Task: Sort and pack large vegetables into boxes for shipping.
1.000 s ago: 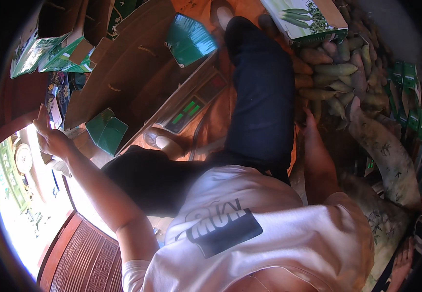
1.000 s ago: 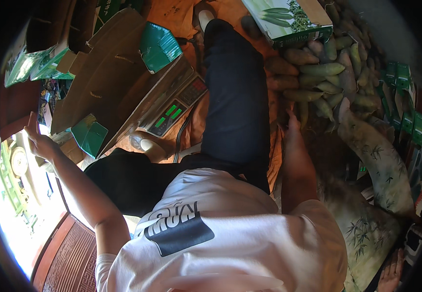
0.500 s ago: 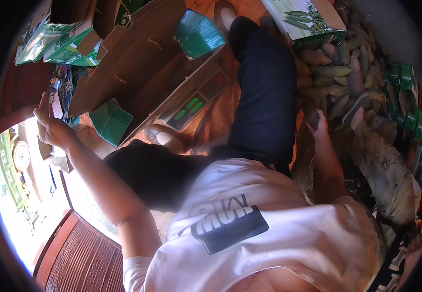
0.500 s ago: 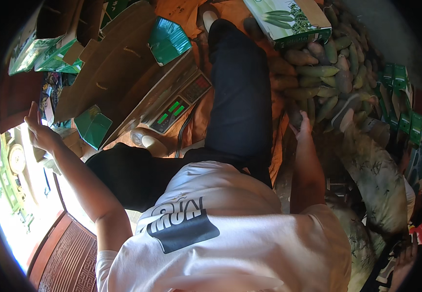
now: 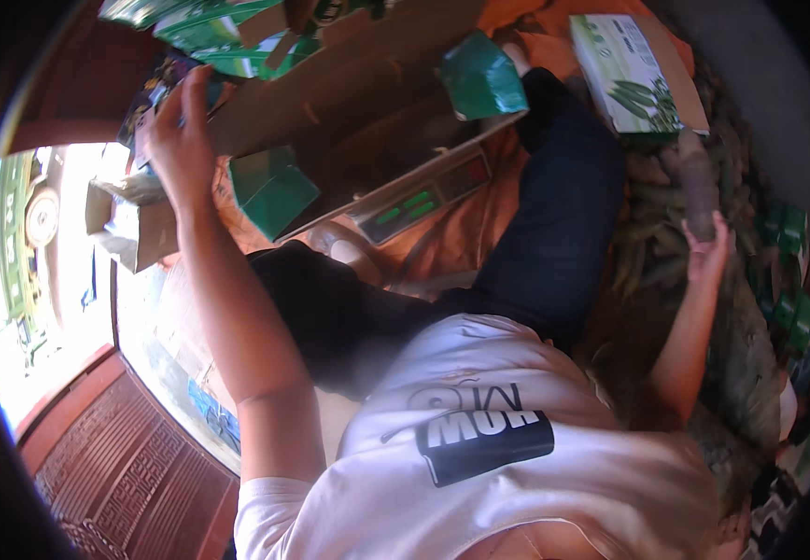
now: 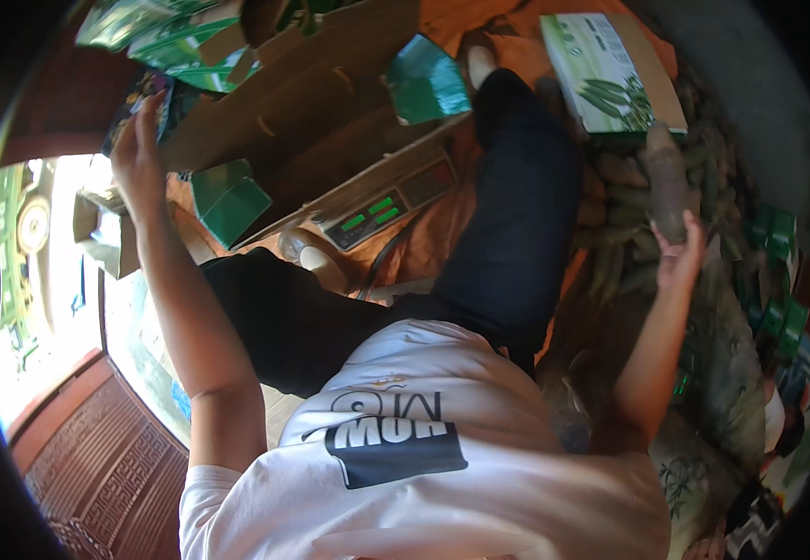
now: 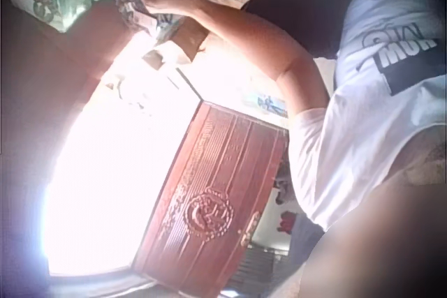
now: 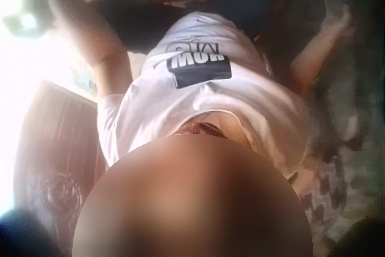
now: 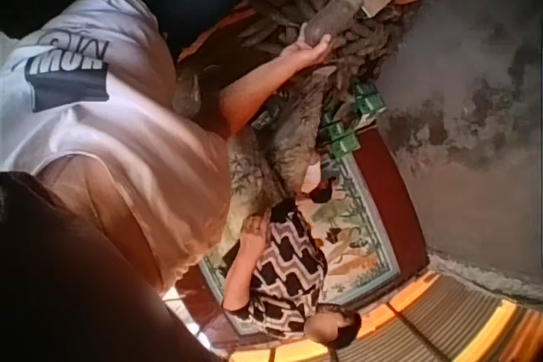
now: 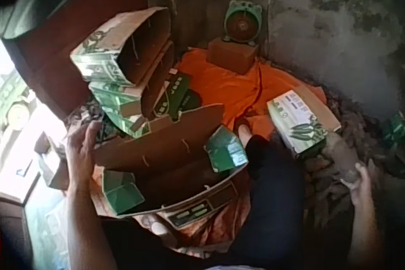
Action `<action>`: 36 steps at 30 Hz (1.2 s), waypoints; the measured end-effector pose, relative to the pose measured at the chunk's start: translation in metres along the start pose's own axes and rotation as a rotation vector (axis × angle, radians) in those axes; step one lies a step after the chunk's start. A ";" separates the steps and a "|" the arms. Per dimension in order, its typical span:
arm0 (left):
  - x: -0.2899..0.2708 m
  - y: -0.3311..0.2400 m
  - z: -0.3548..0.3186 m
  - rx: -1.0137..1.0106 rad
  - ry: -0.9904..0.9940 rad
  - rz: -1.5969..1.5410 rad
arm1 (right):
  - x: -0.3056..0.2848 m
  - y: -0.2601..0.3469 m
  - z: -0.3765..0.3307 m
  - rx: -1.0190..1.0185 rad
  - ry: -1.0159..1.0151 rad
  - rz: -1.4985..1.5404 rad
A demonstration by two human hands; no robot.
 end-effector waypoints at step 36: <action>0.060 0.000 -0.022 0.124 0.445 0.457 | 0.139 -0.011 -0.084 -0.619 0.200 -0.411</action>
Point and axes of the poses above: each hand's wrist, its own z-axis towards the middle knuckle, its own x-axis out of the palm, y = z × x, the point moved 9 cm from there along z, towards the middle knuckle, and after that the axes turned 1 degree about z, right-handed, at the moved point
